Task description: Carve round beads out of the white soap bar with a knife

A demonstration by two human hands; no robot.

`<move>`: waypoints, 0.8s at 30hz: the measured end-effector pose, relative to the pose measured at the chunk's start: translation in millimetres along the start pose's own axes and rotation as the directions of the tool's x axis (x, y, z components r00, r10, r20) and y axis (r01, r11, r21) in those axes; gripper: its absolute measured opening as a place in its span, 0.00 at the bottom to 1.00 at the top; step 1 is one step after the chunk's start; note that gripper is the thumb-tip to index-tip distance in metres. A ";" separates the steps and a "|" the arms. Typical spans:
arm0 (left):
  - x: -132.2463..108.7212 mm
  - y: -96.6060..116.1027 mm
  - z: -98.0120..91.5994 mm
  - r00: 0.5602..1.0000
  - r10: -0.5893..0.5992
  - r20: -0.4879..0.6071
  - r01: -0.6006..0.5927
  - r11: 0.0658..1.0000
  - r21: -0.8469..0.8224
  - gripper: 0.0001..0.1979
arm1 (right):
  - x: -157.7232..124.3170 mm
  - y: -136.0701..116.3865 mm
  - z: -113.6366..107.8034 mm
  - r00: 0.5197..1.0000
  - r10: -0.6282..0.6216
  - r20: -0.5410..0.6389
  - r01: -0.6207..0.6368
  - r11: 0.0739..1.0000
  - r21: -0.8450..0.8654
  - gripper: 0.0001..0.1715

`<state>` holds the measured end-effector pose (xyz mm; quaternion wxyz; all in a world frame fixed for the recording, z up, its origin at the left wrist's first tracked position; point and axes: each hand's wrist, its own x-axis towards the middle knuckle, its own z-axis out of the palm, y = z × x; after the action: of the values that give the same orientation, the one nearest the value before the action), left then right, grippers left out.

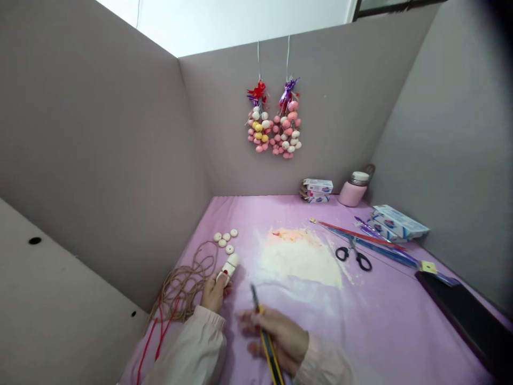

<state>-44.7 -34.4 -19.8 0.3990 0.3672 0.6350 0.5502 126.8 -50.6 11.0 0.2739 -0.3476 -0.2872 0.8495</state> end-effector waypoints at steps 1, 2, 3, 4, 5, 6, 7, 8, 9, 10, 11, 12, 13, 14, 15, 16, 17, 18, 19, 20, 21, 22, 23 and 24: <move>-1.9 -2.4 -0.7 1.000 -0.007 -0.017 0.006 0.999 -0.041 0.18 | 1.3 1.1 -2.3 1.000 0.007 -0.003 -0.007 1.000 -0.023 0.16; -4.1 -4.6 -0.9 1.000 -0.011 -0.029 0.009 0.997 -0.074 0.19 | 1.3 -2.8 -7.0 0.988 -0.077 -0.136 0.077 0.997 -0.002 0.14; -6.4 -6.6 -0.9 0.999 -0.013 -0.036 0.009 0.995 -0.101 0.20 | -0.5 -10.6 -12.9 0.931 -0.200 -0.306 0.221 0.975 0.035 0.11; -8.5 -8.2 -0.8 0.999 -0.013 -0.041 0.007 0.993 -0.122 0.21 | -4.3 -20.2 -18.9 0.868 -0.296 -0.399 0.343 0.938 0.050 0.09; -10.2 -9.4 -0.7 0.999 -0.011 -0.044 0.005 0.991 -0.137 0.22 | -9.9 -28.8 -23.4 0.822 -0.380 -0.425 0.435 0.900 0.036 0.08; -11.4 -10.2 -0.7 0.999 -0.011 -0.044 0.004 0.989 -0.151 0.22 | -16.6 -33.8 -25.4 0.815 -0.427 -0.391 0.467 0.884 0.009 0.09; -12.1 -10.8 -0.7 0.999 -0.009 -0.042 0.003 0.988 -0.157 0.22 | -23.4 -33.5 -24.5 0.864 -0.377 -0.333 0.397 0.918 -0.009 0.11; -12.5 -11.3 -0.7 0.999 -0.003 -0.040 -0.003 0.988 -0.152 0.22 | -29.3 -27.6 -21.4 0.949 -0.226 -0.221 0.226 0.974 -0.027 0.14; -12.5 -11.7 -0.7 0.999 0.011 -0.038 -0.016 0.991 -0.134 0.22 | -33.5 -17.3 -17.2 0.988 -0.113 -0.107 0.108 0.993 -0.051 0.16; -12.5 -12.1 -0.7 0.999 0.032 -0.038 -0.036 0.994 -0.103 0.22 | -35.6 -5.2 -13.8 1.000 -0.022 0.001 0.022 0.996 -0.088 0.17; -12.6 -12.6 -0.7 0.997 0.062 -0.037 -0.064 0.996 -0.060 0.22 | -36.1 5.7 -12.7 0.993 0.072 0.097 -0.058 0.989 -0.139 0.19; -12.9 -12.9 -0.6 0.995 0.096 -0.034 -0.097 0.995 -0.016 0.22 | -35.7 12.6 -15.2 0.992 0.089 0.086 -0.076 0.986 -0.151 0.20; -13.5 -13.1 -0.5 0.992 0.124 -0.030 -0.123 0.992 0.024 0.22 | -35.6 13.7 -21.8 0.999 0.036 0.001 -0.036 0.995 -0.096 0.19; -14.4 -13.1 -0.4 0.989 0.143 -0.025 -0.142 0.989 0.046 0.22 | -37.0 8.5 -31.7 0.987 -0.071 -0.145 0.070 0.997 -0.017 0.15; -15.4 -12.7 -0.3 0.988 0.153 -0.023 -0.151 0.987 0.055 0.22 | -40.7 -1.7 -44.0 0.926 -0.211 -0.312 0.237 0.970 0.047 0.11; -16.6 -11.9 0.0 0.988 0.154 -0.020 -0.153 0.987 0.057 0.21 | -46.9 -14.9 -57.1 0.875 -0.289 -0.388 0.335 0.941 0.054 0.07; -17.9 -10.9 0.3 0.988 0.152 -0.018 -0.151 0.987 0.053 0.20 | -55.1 -28.3 -69.2 0.846 -0.327 -0.421 0.382 0.923 0.051 0.06; -19.2 -9.6 0.7 0.989 0.150 -0.016 -0.149 0.988 0.051 0.20 | -64.4 -39.4 -79.0 0.832 -0.353 -0.429 0.410 0.911 0.045 0.07; -20.4 -8.3 1.1 0.989 0.150 -0.014 -0.149 0.987 0.052 0.19 | -73.6 -46.2 -85.9 0.843 -0.373 -0.387 0.419 0.907 0.038 0.08; -21.4 -7.1 1.5 0.988 0.154 -0.012 -0.153 0.987 0.055 0.18 | -81.5 -47.9 -89.8 0.865 -0.378 -0.331 0.408 0.913 0.025 0.08; -22.2 -6.0 1.9 0.987 0.161 -0.012 -0.160 0.985 0.057 0.18 | -87.5 -44.7 -91.0 0.902 -0.338 -0.268 0.352 0.936 0.004 0.11; -22.9 -5.3 2.1 0.985 0.170 -0.016 -0.169 0.984 0.057 0.17 | -91.0 -37.5 -90.6 0.944 -0.261 -0.202 0.261 0.965 -0.028 0.14; -23.4 -4.8 2.2 0.983 0.181 -0.020 -0.180 0.982 0.057 0.17 | -92.2 -27.9 -89.4 0.973 -0.181 -0.144 0.174 0.983 -0.060 0.17; -24.0 -4.7 2.3 0.981 0.193 -0.023 -0.191 0.980 0.057 0.17 | -91.5 -17.6 -88.4 0.984 -0.140 -0.109 0.132 0.988 -0.076 0.18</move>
<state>-32.9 -55.8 -22.2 0.3248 0.4298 0.6170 0.5737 253.3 -73.1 10.1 0.3352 -0.3843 -0.3231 0.7972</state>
